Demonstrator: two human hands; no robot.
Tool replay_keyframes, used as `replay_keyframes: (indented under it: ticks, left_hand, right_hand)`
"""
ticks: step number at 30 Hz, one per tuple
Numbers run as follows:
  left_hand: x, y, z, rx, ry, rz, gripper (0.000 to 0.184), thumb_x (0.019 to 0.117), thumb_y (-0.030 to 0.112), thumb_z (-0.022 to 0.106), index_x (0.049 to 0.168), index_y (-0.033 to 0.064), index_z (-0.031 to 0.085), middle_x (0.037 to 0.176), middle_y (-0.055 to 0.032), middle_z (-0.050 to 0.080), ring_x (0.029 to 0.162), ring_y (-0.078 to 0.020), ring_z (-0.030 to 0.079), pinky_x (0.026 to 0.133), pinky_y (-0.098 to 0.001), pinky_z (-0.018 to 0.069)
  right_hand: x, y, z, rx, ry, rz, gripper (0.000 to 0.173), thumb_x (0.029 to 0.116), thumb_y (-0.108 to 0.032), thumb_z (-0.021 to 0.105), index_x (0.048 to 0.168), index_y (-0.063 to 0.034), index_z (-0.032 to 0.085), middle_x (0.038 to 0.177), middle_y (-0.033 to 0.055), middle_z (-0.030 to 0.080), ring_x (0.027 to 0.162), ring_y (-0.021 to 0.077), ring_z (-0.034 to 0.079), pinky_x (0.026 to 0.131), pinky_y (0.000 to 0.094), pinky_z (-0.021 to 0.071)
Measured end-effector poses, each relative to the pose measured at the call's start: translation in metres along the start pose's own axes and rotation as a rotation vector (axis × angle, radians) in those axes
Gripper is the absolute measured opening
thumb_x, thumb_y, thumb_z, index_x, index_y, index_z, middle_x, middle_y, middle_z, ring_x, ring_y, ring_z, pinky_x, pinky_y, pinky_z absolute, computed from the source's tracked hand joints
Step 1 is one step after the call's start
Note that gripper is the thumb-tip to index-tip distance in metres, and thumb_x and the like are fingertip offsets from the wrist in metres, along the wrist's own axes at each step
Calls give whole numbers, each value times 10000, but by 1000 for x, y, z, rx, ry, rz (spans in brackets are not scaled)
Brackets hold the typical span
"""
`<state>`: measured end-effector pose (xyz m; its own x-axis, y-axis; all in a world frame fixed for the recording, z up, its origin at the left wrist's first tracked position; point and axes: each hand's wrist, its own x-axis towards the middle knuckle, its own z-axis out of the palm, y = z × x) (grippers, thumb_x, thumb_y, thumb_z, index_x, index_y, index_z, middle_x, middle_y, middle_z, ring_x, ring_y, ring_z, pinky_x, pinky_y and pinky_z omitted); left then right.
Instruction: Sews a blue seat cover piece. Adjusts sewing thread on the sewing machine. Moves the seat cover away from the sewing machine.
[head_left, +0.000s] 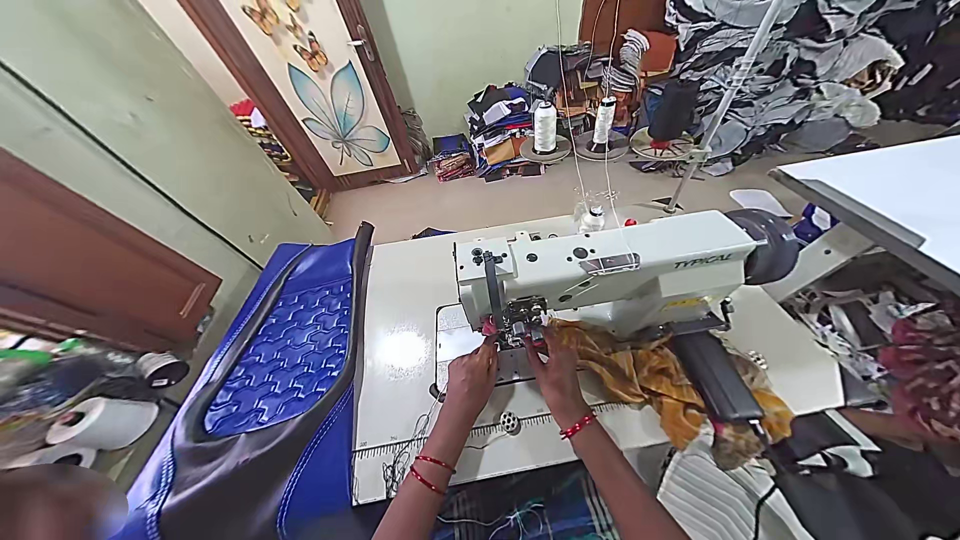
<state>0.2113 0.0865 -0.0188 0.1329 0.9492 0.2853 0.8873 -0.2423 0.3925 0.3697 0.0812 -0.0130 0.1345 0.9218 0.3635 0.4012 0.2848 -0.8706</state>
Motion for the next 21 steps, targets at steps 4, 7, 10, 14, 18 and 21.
replay_keyframes:
  ticks: [4, 7, 10, 14, 18, 21]
  left_hand:
    - [5, 7, -7, 26, -64, 0, 336, 1035, 173, 485, 1222, -4, 700, 806, -205, 738, 746, -423, 738, 665, -597, 560]
    - [9, 12, -13, 19, -71, 5, 333, 1025, 193, 505, 1193, -5, 712, 832, -214, 740, 771, -433, 737, 679, -608, 557]
    - [8, 9, -12, -4, 25, 43, 303, 979, 244, 580, 1077, 24, 764, 827, -177, 753, 741, -388, 746, 653, -586, 563]
    - [8, 9, -10, 25, 12, 77, 284, 1000, 215, 575, 1073, 9, 756, 810, -189, 744, 723, -388, 743, 646, -575, 567]
    - [14, 13, -7, 113, -154, 10, 322, 1053, 204, 497, 1197, 19, 718, 865, -216, 746, 786, -418, 743, 700, -587, 563]
    - [31, 26, -18, 185, -491, -168, 410, 1101, 268, 379, 1328, 31, 624, 1087, -237, 727, 1055, -427, 700, 908, -593, 516]
  right_hand:
    - [-3, 1, 8, -58, 1, -24, 293, 950, -44, 649, 1205, 99, 669, 1121, 226, 720, 1039, 271, 719, 962, 355, 567]
    - [-7, 2, 11, -56, 47, -56, 273, 922, -20, 663, 1167, 99, 689, 1060, 218, 735, 989, 271, 731, 936, 369, 574]
    - [-9, 7, 13, 44, 85, -37, 257, 909, -18, 669, 1142, 89, 693, 1022, 193, 735, 950, 198, 731, 901, 303, 585]
    - [-8, 9, 13, 163, 110, 26, 254, 920, -23, 681, 1149, 89, 682, 1015, 173, 738, 922, 115, 733, 871, 233, 592]
    - [-7, 10, 13, 172, 122, 29, 252, 921, -23, 688, 1145, 93, 677, 1015, 172, 743, 918, 122, 740, 868, 236, 595]
    - [-7, 12, 14, 170, 132, 19, 255, 917, -22, 690, 1142, 96, 681, 1012, 182, 742, 912, 134, 740, 866, 249, 597]
